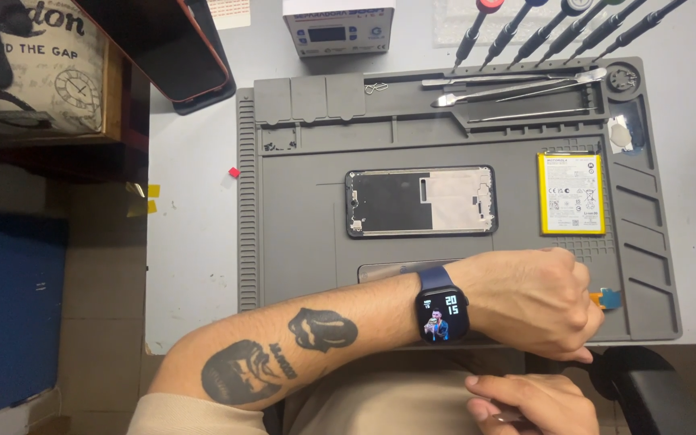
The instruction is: Preparing a new smartphone screen for installation by removing protective films and inspecting the flex cables.
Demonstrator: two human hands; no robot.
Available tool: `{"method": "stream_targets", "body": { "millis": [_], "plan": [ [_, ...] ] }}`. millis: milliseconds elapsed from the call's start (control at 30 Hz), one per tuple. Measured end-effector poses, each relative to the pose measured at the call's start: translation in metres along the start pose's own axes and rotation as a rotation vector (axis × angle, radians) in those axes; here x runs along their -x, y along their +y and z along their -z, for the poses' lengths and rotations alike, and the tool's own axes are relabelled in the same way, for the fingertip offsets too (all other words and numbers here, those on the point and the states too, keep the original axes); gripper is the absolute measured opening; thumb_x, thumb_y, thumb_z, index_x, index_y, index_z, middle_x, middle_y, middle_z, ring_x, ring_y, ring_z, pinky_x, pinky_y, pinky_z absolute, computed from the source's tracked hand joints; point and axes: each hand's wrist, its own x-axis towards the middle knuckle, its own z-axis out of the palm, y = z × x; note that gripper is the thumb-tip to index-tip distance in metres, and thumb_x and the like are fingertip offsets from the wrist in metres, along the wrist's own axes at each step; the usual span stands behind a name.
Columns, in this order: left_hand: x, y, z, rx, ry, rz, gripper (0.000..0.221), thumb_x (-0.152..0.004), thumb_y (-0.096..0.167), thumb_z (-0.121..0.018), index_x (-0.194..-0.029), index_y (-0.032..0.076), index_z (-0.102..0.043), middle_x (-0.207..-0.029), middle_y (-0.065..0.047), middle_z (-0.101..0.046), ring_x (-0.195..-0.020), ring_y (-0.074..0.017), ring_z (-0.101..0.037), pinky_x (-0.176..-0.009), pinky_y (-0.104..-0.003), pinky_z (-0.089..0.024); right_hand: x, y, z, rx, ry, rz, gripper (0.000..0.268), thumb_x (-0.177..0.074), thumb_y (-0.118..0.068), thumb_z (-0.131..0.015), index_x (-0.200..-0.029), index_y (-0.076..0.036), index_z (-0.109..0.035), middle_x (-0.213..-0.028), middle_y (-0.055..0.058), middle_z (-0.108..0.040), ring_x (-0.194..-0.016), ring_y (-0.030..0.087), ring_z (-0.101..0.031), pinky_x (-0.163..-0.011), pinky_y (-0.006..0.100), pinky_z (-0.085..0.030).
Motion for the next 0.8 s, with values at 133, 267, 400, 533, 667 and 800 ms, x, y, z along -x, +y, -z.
{"method": "stream_targets", "body": {
  "millis": [133, 267, 400, 533, 667, 800],
  "plan": [
    [0.0, 0.001, 0.0, -0.011, 0.003, 0.009, 0.052, -0.097, 0.06, -0.047, -0.067, 0.018, -0.055, -0.054, 0.0, -0.054, -0.053, -0.0234, -0.053, -0.052, -0.038, -0.035, -0.003, -0.01, -0.001, 0.004, 0.015, -0.042, 0.02, -0.066, -0.013, -0.078, -0.083, -0.024, -0.079, -0.056, -0.013, -0.073, -0.048, 0.001, -0.071, -0.057, 0.016, -0.056],
    [0.001, 0.001, 0.0, -0.007, 0.002, 0.01, 0.053, -0.097, 0.06, -0.047, -0.067, 0.018, -0.056, -0.053, 0.002, -0.053, -0.055, -0.0236, -0.054, -0.052, -0.038, -0.034, -0.007, -0.019, -0.001, -0.012, 0.049, -0.095, 0.015, -0.067, -0.012, -0.08, -0.079, -0.023, -0.078, -0.053, -0.01, -0.071, -0.044, 0.0, -0.067, -0.055, 0.014, -0.054],
    [0.0, 0.001, 0.001, 0.009, 0.006, 0.023, 0.053, -0.096, 0.061, -0.047, -0.066, 0.017, -0.054, -0.052, 0.001, -0.053, -0.053, -0.0226, -0.052, -0.051, -0.039, -0.035, -0.002, -0.008, 0.001, 0.012, 0.012, -0.064, 0.017, -0.069, -0.014, -0.079, -0.082, -0.026, -0.078, -0.054, -0.013, -0.072, -0.047, 0.0, -0.068, -0.056, 0.016, -0.054],
    [0.003, 0.002, 0.005, 0.0, -0.025, 0.003, 0.052, -0.098, 0.06, -0.047, -0.07, 0.017, -0.058, -0.055, 0.003, -0.054, -0.056, -0.0228, -0.055, -0.052, -0.038, -0.035, 0.022, 0.023, 0.021, 0.087, -0.168, -0.211, 0.032, -0.068, -0.019, -0.071, -0.089, -0.038, -0.086, -0.064, -0.02, -0.082, -0.061, 0.001, -0.079, -0.074, 0.02, -0.058],
    [0.006, 0.001, 0.02, -0.045, -0.035, 0.02, 0.045, -0.104, 0.047, -0.045, -0.073, 0.018, -0.058, -0.058, 0.0, -0.054, -0.055, -0.0233, -0.052, -0.052, -0.038, -0.032, -0.001, 0.017, 0.042, -0.19, -0.023, -0.093, 0.056, -0.104, -0.052, -0.037, -0.1, -0.014, -0.078, -0.064, -0.001, -0.078, -0.059, 0.009, -0.073, -0.068, 0.023, -0.062],
    [0.011, -0.009, 0.035, 0.118, -0.004, 0.141, 0.035, -0.098, 0.043, -0.062, -0.077, 0.014, -0.059, -0.065, -0.006, -0.062, -0.061, -0.0274, -0.059, -0.055, -0.041, -0.041, -0.015, 0.022, 0.041, -0.36, 0.354, 0.06, 0.073, -0.115, -0.052, -0.031, -0.07, -0.006, -0.065, -0.043, 0.004, -0.045, -0.036, 0.014, -0.038, -0.045, 0.031, -0.033]
  ]
}}
